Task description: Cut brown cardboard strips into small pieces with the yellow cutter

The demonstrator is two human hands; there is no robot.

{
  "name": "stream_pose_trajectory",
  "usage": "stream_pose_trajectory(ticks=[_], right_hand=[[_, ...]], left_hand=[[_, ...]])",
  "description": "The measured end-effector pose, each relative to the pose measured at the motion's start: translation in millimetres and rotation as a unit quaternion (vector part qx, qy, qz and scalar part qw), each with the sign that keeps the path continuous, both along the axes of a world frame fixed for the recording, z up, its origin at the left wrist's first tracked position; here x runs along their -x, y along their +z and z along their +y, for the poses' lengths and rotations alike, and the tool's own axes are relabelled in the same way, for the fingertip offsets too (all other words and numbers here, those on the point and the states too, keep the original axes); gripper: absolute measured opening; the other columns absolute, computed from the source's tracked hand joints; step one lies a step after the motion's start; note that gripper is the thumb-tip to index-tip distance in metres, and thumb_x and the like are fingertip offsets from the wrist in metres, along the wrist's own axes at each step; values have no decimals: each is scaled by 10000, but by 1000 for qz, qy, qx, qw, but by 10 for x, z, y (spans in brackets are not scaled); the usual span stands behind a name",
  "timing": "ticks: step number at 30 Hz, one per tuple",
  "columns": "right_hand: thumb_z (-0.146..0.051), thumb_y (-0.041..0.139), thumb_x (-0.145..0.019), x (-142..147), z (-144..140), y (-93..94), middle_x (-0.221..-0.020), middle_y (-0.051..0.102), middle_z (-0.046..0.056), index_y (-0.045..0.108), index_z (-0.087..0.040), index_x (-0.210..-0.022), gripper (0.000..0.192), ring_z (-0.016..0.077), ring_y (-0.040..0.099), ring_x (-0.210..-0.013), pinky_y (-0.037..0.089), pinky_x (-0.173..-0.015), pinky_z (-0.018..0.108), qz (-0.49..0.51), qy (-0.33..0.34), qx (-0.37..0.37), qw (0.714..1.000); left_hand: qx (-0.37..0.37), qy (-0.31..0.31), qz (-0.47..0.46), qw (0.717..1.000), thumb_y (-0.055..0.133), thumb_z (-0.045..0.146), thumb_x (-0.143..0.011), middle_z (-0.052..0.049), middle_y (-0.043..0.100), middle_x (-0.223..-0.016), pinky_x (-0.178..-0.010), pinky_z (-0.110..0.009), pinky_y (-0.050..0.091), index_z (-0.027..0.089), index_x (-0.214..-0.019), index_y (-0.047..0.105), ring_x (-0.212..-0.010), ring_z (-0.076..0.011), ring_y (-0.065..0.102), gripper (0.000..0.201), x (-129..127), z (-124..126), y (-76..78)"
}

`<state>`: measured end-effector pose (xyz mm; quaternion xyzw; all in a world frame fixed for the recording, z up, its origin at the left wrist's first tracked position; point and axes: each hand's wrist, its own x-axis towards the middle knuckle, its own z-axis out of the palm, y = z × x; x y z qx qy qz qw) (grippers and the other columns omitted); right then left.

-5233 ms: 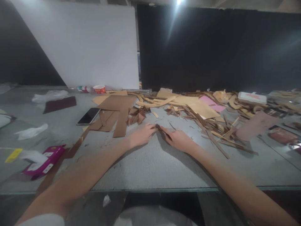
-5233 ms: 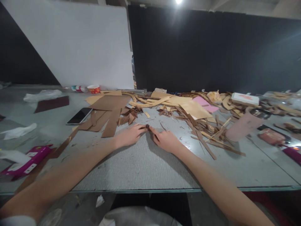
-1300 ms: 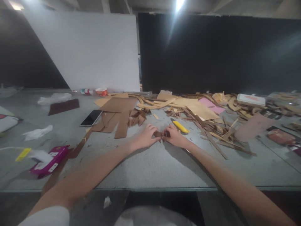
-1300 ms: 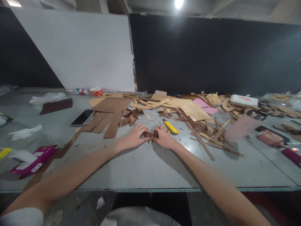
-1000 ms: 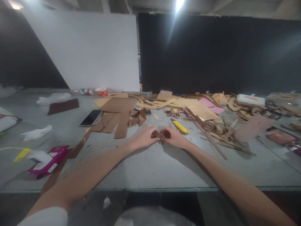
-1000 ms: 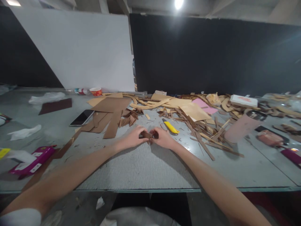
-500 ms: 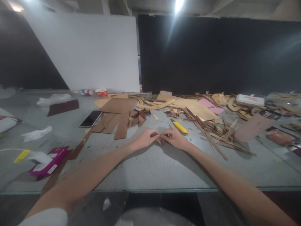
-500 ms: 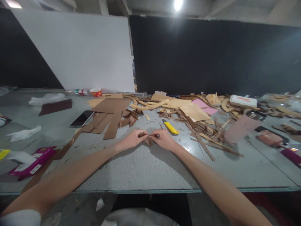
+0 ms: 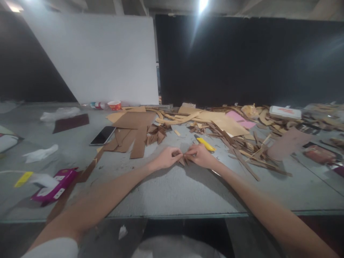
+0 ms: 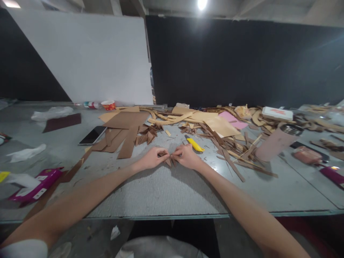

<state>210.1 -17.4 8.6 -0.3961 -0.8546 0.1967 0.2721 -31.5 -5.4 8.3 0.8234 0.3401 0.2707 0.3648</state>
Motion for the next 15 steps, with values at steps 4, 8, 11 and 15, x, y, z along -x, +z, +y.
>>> stream_pose_trajectory(ticks=[4,8,11,15], right_hand=[[-454,648,-1061,15,-24,52,-772,772,56,823,-281,-696,440,220,660,-813,446,-830,369,-14,-1,11,1000],[-394,660,-1055,-18,-3,41,-747,751,56,789,-278,-641,449,228,654,-847,427,-894,385,-39,-1,-9,999],[-339,644,-1046,-137,66,19,-744,745,64,756,-263,-616,450,232,646,-842,422,-908,390,-54,-31,-43,997],[-352,601,-1058,-304,140,12,-738,746,50,777,-256,-682,426,227,663,-792,459,-843,361,2,-91,-43,995]], left_hand=[[10,-5,-1,1000,609,420,-1030,-42,770,-833,-763,-289,526,198,-852,719,-807,-193,700,305,-15,-5,2],[8,9,14,1000,639,405,-1016,-34,760,-797,-720,-278,511,195,-845,728,-761,-185,693,285,-1,13,-25],[12,14,23,1000,659,426,-1015,-47,761,-798,-702,-278,500,185,-863,744,-749,-188,698,297,36,33,-29],[36,27,6,999,666,477,-1023,-64,744,-766,-702,-284,505,164,-860,744,-730,-188,697,361,67,64,-39]])
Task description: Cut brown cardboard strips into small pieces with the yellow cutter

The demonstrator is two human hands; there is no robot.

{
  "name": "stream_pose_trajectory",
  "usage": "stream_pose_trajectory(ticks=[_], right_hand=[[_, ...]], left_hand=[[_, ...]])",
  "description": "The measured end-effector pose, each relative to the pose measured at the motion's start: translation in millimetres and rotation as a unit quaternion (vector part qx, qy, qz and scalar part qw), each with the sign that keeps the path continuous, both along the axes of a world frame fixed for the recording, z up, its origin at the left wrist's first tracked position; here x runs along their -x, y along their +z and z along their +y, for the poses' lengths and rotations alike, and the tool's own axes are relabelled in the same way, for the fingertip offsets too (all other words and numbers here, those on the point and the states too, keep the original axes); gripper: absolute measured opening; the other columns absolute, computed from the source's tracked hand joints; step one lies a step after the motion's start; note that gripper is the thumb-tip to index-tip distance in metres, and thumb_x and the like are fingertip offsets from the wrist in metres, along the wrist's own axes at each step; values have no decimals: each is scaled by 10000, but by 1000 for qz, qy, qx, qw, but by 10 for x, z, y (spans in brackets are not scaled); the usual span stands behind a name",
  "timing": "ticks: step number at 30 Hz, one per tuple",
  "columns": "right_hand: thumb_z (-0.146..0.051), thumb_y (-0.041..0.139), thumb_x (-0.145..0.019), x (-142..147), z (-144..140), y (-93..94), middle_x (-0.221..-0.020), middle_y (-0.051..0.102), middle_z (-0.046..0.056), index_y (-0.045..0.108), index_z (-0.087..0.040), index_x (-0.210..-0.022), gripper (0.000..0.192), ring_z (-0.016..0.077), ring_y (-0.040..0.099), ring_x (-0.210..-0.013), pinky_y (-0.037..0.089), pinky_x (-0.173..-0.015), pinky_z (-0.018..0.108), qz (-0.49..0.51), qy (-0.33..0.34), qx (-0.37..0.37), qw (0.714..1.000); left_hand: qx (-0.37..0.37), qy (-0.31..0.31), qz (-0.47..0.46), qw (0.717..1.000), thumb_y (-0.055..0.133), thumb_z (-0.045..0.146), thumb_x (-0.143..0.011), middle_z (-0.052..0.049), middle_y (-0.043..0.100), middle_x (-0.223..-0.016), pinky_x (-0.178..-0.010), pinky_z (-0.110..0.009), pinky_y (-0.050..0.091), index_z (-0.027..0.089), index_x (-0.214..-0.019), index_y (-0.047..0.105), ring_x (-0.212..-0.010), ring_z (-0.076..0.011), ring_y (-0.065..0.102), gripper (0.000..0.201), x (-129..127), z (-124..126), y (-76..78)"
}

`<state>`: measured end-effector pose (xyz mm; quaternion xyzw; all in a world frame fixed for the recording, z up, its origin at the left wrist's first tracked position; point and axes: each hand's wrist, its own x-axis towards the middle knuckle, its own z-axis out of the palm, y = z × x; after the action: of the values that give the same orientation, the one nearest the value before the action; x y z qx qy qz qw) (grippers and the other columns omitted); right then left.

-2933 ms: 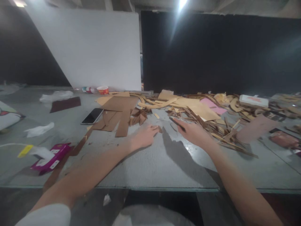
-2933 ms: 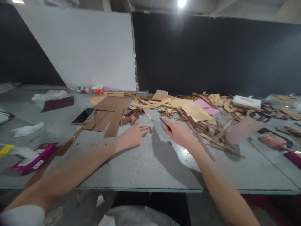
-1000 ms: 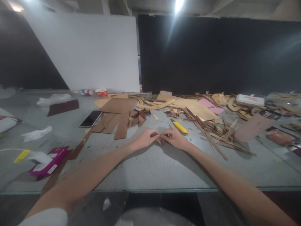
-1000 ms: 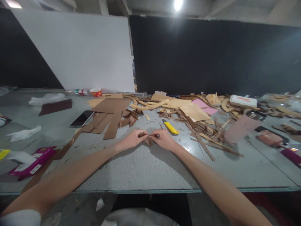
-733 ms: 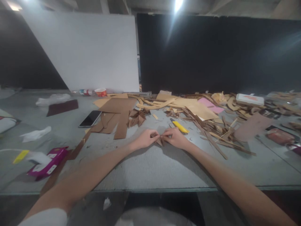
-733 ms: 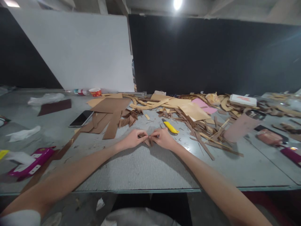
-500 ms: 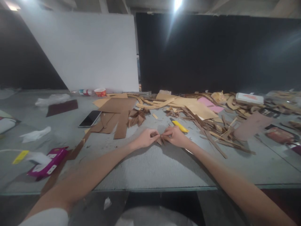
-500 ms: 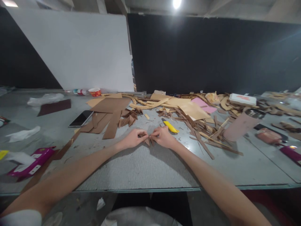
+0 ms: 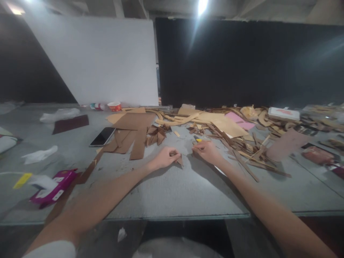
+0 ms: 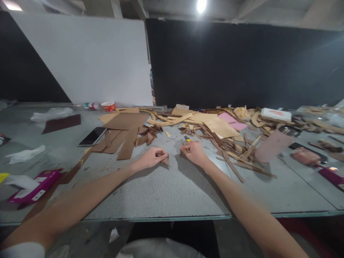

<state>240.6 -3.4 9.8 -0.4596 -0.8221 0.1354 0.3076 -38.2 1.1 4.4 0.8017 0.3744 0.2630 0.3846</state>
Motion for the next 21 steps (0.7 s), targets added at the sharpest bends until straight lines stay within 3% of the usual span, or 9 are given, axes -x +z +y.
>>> stream_pose_trajectory(ticks=[5,11,14,17,21], right_hand=[[-351,595,-1051,35,-35,13,-747,763,39,801,-254,-716,405,222,674,-761,466,-759,336,16,-12,22,1000],[-279,580,-1041,167,-94,12,-754,776,33,799,-260,-731,380,207,665,-740,458,-734,322,-4,21,44,999],[-266,593,-1027,174,-89,-15,-762,784,34,784,-252,-731,353,202,661,-725,459,-730,320,-2,13,45,999],[-272,593,-1024,162,-76,-53,-756,783,34,769,-242,-750,327,195,649,-689,456,-706,322,4,2,55,998],[-260,591,-1012,155,-68,-81,-790,790,42,766,-239,-796,279,197,659,-699,460,-698,324,7,-5,56,998]], left_hand=[[-24,27,4,999,638,475,-1047,-68,765,-773,-721,-312,525,163,-915,774,-733,-201,702,364,-4,19,-25],[-142,31,56,988,599,372,-1062,-78,842,-1091,-927,-373,533,228,-1021,817,-1019,-253,751,264,37,9,51],[-155,60,63,984,575,372,-1070,-64,839,-1045,-908,-360,535,234,-1014,811,-971,-244,751,279,75,31,67],[-159,104,62,980,570,372,-1070,-42,833,-970,-871,-338,540,237,-992,817,-889,-229,753,292,137,106,59],[-160,234,24,959,570,360,-1077,-101,840,-1110,-955,-357,543,198,-1186,826,-1037,-266,771,322,271,282,94]])
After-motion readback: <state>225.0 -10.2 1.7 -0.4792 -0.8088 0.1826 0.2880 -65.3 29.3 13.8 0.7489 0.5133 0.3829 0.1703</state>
